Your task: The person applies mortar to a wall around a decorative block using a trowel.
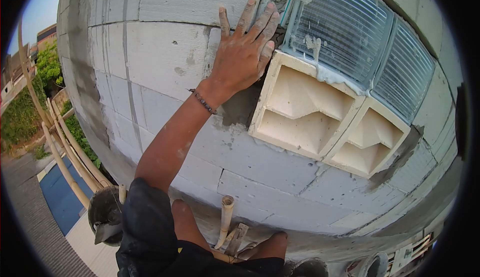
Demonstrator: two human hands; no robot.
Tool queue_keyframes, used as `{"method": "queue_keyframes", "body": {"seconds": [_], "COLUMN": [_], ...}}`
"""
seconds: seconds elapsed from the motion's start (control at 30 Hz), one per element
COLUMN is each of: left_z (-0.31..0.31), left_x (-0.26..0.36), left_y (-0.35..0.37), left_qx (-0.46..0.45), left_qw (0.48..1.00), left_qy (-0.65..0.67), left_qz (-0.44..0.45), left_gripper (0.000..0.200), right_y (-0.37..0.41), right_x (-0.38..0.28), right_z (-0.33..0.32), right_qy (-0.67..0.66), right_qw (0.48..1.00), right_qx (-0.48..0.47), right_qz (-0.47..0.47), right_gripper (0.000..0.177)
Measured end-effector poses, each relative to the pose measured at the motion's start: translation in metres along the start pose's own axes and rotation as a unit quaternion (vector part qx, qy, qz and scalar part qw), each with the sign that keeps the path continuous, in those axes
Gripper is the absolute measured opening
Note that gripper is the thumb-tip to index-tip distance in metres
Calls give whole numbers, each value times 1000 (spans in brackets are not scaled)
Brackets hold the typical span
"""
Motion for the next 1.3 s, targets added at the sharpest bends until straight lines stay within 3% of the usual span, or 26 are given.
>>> {"method": "queue_keyframes", "body": {"seconds": [0.07, 0.4, 0.53, 0.6, 0.67, 0.77, 0.9, 0.97, 1.1, 1.2, 1.27, 1.3], "left_z": [-6, -1, -9, -18, -24, -21, -12, -9, -18, -23, -26, -28], "left_x": [-1, 4, -6, -11, -7, 2, 11, 12, 10, 1, 1, -1], "left_y": [11, 27, 29, 39, 56, 79, 78, 78, 74, 74, 73, 70], "left_qx": [-25, -34, -42, 9, 62, -73, -61, -42, -72, -68, -47, -43], "left_qw": [991, 997, 993, 981, 973, 992, 991, 997, 997, 994, 977, 977], "left_qy": [132, 49, 94, 196, 217, 104, 119, 64, 37, 81, 202, 201], "left_qz": [9, 40, 52, -10, -48, -18, -29, -25, -13, 12, -50, -47], "left_gripper": [47, 55, 53, 54, 57, 57, 55, 53, 52, 56, 56, 56], "right_y": [2, 18, 2, -3, -4, 1, 16, 21, 18, 6, 2, 2], "right_x": [-3, -10, -15, -19, -22, -25, -25, -25, -25, -28, -30, -30], "right_z": [1, -14, -5, 0, 3, 3, -8, -12, -14, -7, -2, 0], "right_qy": [0, 14, 21, 20, 21, 24, 27, 27, 36, 41, 40, 39], "right_qw": [1000, 1000, 1000, 1000, 1000, 1000, 1000, 1000, 999, 999, 999, 999], "right_qx": [-3, 13, -2, -8, -10, -11, -1, 4, 4, -3, -10, -12], "right_qz": [-4, 18, 6, -3, -6, -6, 6, 11, 15, 2, -5, -9], "right_gripper": [39, 40, 41, 41, 41, 41, 42, 42, 42, 43, 43, 43]}}
Point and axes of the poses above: each hand's wrist, its own y-axis away from the middle knuckle, its own z-axis out of the palm, x = y × z, the point moved 2 cm from there along -y, towards the middle knuckle, and after that the axes turned 8 degrees about x, right-handed, at the moved point
